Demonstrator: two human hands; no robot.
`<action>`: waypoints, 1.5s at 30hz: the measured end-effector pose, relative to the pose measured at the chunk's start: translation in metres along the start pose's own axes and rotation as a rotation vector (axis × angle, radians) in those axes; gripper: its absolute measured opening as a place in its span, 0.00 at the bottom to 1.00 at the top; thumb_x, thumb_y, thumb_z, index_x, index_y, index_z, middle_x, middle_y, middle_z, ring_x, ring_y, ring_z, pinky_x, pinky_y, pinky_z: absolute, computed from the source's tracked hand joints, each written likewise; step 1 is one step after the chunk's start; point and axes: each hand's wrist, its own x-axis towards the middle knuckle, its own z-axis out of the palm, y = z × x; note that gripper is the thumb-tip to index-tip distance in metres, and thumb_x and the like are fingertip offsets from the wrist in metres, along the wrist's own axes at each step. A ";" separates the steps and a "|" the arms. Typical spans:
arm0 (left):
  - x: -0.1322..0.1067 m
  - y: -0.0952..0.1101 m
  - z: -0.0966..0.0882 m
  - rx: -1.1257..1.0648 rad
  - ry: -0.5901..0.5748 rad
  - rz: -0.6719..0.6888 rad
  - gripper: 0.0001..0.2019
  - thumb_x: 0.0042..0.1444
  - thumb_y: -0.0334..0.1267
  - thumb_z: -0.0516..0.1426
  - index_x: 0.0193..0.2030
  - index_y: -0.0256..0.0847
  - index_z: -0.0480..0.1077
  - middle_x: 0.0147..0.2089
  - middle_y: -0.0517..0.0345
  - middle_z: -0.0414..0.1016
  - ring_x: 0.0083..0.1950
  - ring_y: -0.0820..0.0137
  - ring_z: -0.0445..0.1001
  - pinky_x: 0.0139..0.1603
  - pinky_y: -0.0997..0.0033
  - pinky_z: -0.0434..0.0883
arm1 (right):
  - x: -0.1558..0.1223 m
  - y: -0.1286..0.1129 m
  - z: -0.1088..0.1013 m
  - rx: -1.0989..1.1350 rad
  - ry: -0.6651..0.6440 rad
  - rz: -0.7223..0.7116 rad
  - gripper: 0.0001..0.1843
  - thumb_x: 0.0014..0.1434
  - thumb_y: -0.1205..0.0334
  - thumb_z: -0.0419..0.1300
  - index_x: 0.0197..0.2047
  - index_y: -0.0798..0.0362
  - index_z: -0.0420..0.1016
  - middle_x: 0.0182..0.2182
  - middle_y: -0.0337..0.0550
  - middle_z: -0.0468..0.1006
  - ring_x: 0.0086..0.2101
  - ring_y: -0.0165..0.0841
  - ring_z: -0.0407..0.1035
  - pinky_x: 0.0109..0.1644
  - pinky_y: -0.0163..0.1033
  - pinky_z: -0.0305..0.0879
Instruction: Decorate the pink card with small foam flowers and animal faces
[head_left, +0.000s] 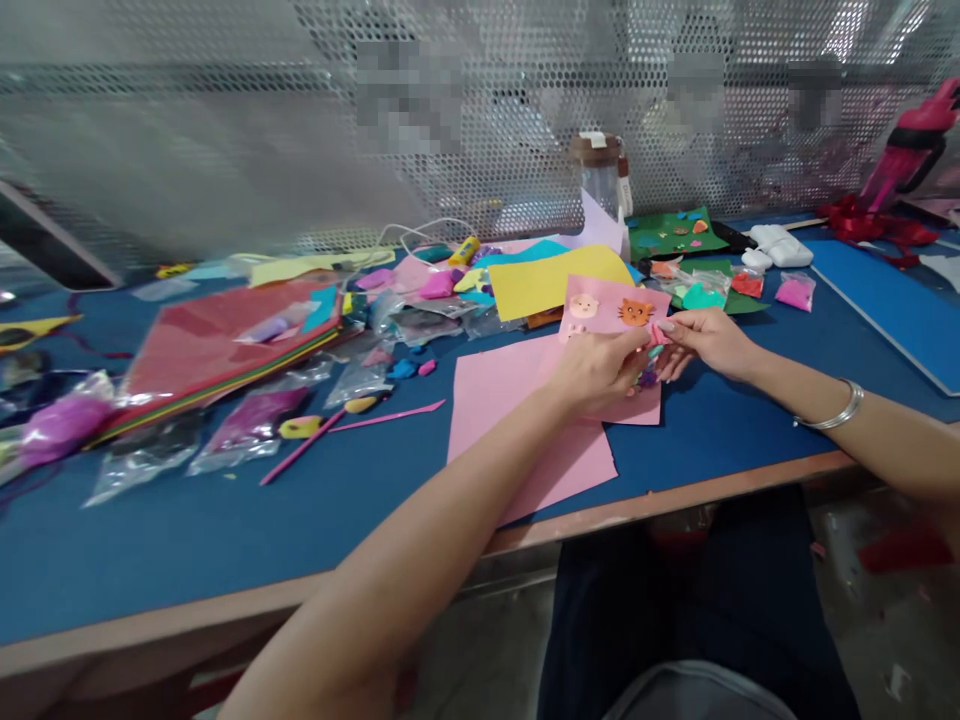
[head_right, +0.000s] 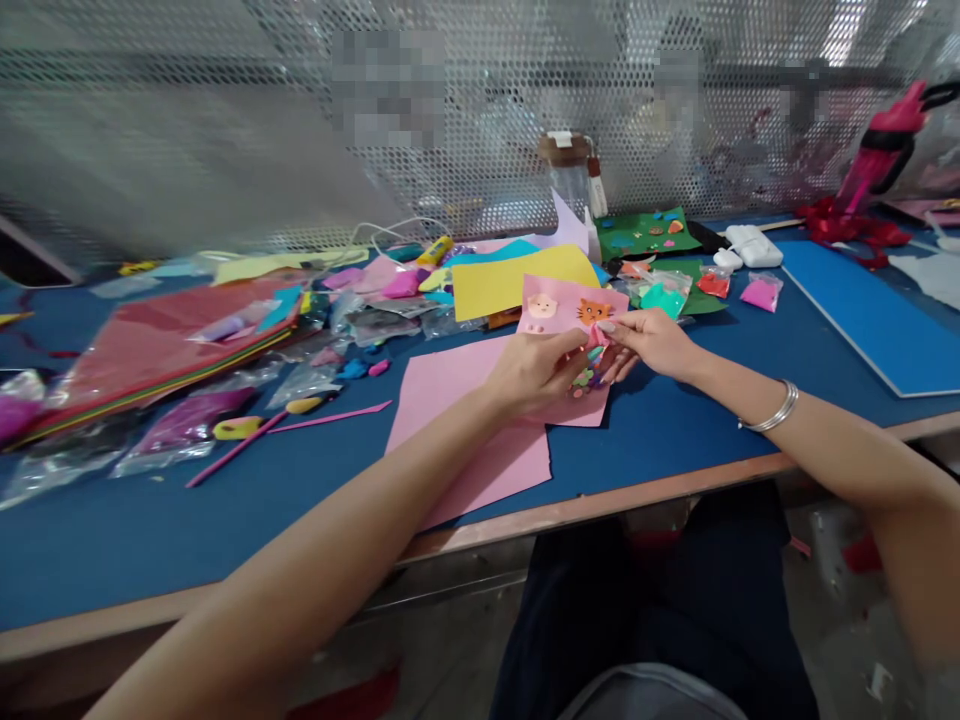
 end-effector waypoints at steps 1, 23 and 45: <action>0.000 0.000 0.002 0.025 0.005 0.012 0.11 0.55 0.37 0.45 0.28 0.37 0.65 0.20 0.59 0.68 0.19 0.75 0.62 0.20 0.75 0.50 | 0.000 0.001 0.000 -0.002 -0.002 0.011 0.22 0.47 0.43 0.57 0.26 0.57 0.67 0.19 0.43 0.75 0.22 0.32 0.72 0.25 0.34 0.69; -0.001 0.003 0.005 0.177 0.198 0.063 0.17 0.57 0.50 0.46 0.32 0.36 0.64 0.19 0.62 0.68 0.19 0.77 0.67 0.19 0.78 0.54 | -0.008 -0.008 -0.003 -0.055 -0.230 0.038 0.16 0.51 0.53 0.57 0.25 0.59 0.68 0.13 0.36 0.70 0.10 0.24 0.62 0.12 0.28 0.58; 0.007 0.003 -0.005 -0.197 0.143 -0.195 0.16 0.58 0.39 0.46 0.22 0.36 0.63 0.16 0.63 0.59 0.17 0.79 0.54 0.20 0.78 0.50 | -0.007 -0.006 0.006 -0.187 0.052 -0.175 0.15 0.50 0.55 0.59 0.22 0.59 0.71 0.15 0.39 0.72 0.16 0.26 0.67 0.20 0.31 0.67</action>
